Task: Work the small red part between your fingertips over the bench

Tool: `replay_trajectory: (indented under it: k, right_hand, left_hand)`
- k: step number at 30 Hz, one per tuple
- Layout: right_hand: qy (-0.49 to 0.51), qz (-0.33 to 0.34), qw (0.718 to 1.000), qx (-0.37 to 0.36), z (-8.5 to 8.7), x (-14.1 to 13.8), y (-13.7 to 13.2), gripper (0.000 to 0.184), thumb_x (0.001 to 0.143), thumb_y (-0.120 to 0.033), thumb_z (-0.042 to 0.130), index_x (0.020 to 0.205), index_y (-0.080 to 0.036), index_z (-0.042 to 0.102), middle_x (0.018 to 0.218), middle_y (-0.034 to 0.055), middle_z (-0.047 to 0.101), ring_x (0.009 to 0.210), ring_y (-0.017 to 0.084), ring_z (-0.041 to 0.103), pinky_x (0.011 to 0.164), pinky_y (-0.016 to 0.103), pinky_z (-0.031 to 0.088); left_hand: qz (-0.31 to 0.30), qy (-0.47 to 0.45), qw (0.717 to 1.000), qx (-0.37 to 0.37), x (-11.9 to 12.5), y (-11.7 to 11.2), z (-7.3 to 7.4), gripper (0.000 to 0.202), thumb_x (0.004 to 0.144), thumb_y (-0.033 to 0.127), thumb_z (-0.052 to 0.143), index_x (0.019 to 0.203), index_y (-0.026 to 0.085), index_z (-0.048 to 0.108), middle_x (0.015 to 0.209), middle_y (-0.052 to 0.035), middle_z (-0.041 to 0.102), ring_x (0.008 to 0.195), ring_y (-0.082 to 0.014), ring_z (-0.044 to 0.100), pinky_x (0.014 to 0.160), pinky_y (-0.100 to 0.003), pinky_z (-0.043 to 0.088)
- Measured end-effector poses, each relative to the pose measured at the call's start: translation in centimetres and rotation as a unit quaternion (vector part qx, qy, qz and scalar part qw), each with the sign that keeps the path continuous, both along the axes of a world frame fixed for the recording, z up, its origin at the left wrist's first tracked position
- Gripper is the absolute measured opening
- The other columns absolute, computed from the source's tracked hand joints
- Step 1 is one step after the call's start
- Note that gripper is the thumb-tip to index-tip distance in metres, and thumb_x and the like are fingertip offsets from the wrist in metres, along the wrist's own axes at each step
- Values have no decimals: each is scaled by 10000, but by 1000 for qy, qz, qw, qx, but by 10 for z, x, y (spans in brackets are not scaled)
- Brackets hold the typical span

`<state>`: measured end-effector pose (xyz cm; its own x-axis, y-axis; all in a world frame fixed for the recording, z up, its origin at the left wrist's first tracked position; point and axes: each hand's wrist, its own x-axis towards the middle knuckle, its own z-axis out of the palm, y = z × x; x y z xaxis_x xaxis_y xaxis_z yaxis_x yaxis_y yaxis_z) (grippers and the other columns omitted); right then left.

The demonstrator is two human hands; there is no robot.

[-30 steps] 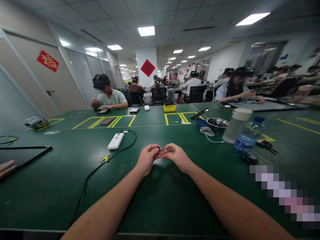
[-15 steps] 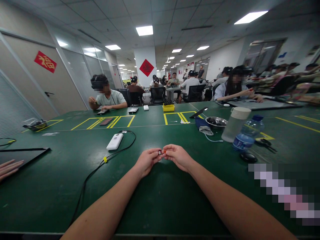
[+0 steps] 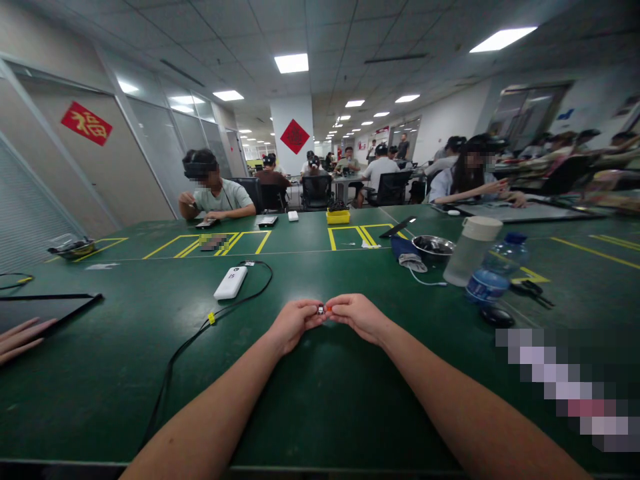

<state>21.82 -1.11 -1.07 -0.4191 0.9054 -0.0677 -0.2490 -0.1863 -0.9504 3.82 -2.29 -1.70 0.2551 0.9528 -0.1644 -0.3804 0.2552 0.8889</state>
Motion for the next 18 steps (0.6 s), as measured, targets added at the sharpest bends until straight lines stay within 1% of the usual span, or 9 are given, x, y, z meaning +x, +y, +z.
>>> replay_trajectory:
  k: [5,11,18]
  right_hand:
    - [-13,-6,1000,-13,-2,-1,1,116,693,-103,668,809,-104,680,852,118,695,764,166,672,785,311,542]
    - [0,-22,1000,6,3,3,3,105,672,-114,693,775,-120,673,823,95,694,751,166,667,776,322,546]
    - [-35,-14,999,-2,2,8,5,112,679,-102,673,791,-106,670,801,108,692,709,162,672,736,295,549]
  left_hand:
    - [3,9,1000,-12,0,1,-1,171,730,59,643,901,58,643,896,-173,682,805,-199,680,752,-268,553]
    - [-11,-4,999,36,5,-3,2,250,707,89,697,953,81,653,934,-153,685,835,-177,672,831,-269,521]
    - [-42,19,998,50,8,-4,-5,253,719,123,696,966,82,662,951,-151,684,831,-162,667,851,-259,503]
